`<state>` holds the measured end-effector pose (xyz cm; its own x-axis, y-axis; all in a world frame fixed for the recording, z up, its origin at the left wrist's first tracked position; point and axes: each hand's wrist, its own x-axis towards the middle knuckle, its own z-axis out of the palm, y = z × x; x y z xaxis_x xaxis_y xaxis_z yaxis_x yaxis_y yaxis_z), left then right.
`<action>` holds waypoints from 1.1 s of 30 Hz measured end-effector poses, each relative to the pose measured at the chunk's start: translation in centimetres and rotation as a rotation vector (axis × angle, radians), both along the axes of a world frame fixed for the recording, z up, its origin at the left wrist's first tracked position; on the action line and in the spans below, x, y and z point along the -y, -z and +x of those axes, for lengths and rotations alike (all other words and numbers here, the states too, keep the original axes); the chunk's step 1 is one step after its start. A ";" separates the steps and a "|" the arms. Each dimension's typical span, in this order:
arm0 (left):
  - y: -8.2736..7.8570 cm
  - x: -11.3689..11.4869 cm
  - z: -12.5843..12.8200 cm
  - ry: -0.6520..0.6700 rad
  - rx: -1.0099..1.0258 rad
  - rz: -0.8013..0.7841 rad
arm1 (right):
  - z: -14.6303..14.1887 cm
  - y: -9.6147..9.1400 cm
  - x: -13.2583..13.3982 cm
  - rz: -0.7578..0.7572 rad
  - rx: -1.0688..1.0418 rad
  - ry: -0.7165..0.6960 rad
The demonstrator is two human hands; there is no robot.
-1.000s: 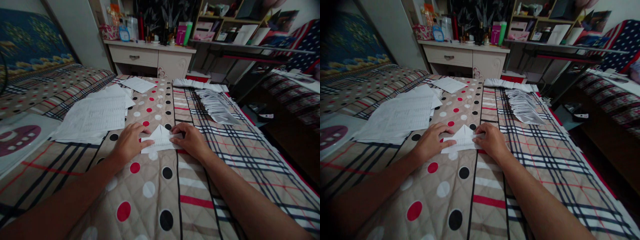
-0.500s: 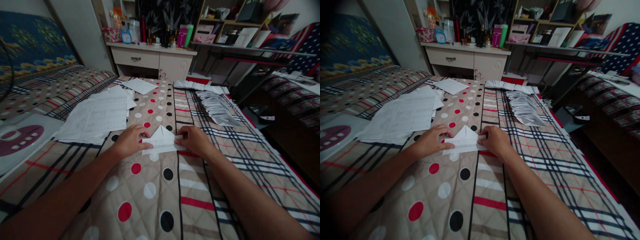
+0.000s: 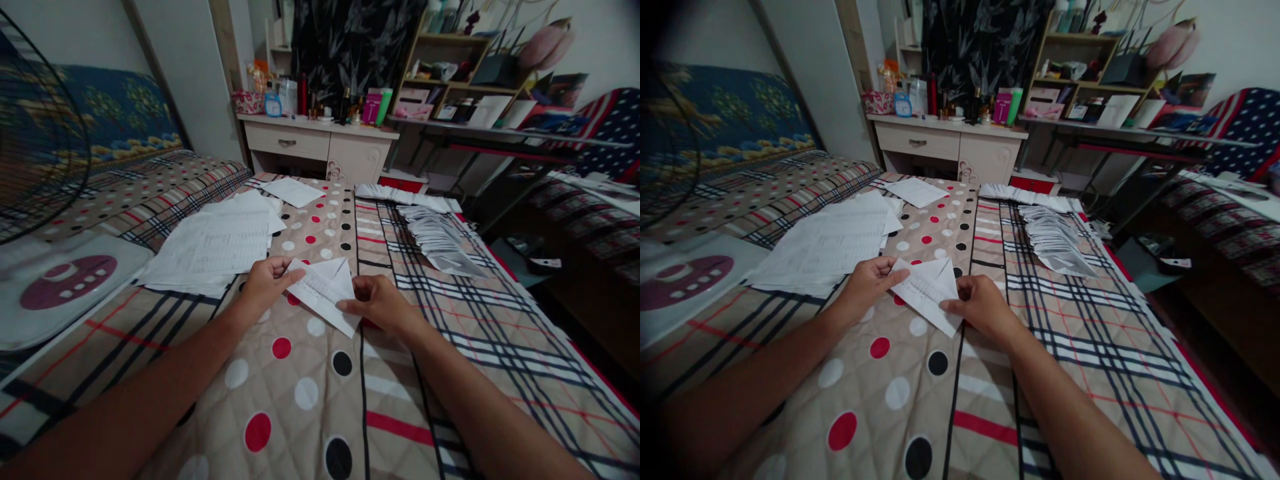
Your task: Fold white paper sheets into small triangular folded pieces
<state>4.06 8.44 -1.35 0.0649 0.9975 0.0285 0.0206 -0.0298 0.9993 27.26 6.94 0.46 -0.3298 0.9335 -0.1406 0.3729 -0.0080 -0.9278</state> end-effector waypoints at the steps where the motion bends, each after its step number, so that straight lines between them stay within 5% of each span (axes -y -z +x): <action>1: -0.1 0.1 0.1 -0.040 0.059 -0.001 | -0.6 0.1 0.3 -0.069 -0.135 0.000; 8: -0.8 2.0 2.4 -0.103 0.334 -0.049 | -3.0 0.5 1.5 -0.135 -0.435 0.100; 15: -0.9 3.9 4.4 -0.139 0.327 -0.089 | -4.3 0.2 2.2 -0.073 -0.567 0.097; 25: -0.8 1.3 1.4 -0.207 0.294 -0.074 | -2.5 0.1 1.8 -0.194 -0.474 -0.020; 33: -0.6 0.9 0.4 -0.233 0.248 -0.029 | -1.1 -0.1 0.8 -0.042 -0.367 0.212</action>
<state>4.44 7.58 -0.79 -0.1704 0.9853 -0.0140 -0.2203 -0.0242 0.9751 26.16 6.19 0.58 -0.1666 0.9820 -0.0887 0.0043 -0.0892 -0.9960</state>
